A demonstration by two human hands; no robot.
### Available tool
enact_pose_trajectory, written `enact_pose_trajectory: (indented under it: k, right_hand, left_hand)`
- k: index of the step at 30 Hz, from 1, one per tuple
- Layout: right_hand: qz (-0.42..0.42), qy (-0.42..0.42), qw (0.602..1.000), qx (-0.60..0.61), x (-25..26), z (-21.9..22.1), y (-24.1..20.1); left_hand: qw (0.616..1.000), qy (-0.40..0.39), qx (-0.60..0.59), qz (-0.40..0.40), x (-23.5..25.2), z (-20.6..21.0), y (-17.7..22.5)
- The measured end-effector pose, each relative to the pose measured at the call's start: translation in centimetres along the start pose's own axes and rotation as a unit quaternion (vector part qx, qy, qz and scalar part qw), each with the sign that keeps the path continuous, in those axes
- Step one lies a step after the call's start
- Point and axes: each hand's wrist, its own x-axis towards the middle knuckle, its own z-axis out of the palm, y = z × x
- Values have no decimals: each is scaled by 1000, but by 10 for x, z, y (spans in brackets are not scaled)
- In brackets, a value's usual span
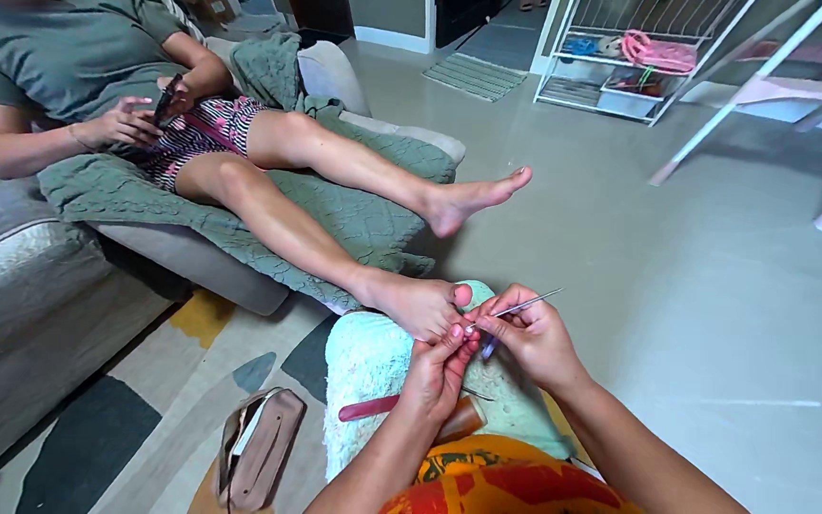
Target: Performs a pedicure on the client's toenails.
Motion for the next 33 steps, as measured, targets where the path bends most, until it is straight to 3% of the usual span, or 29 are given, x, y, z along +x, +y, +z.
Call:
enact_pose_trajectory:
  k: [5, 12, 33]
  right_hand:
    - [-6, -27, 999, -46, -2, -3, -7]
    - [-6, -43, 999, -17, 2, -8, -8]
    - [18, -19, 996, -85, 7, 1, -10]
  left_hand:
    - [1000, -4, 3, 2, 0, -1, 1]
    - [1000, 2, 3, -3, 0, 0, 2]
    - [1000, 1, 12, -8, 0, 0, 3]
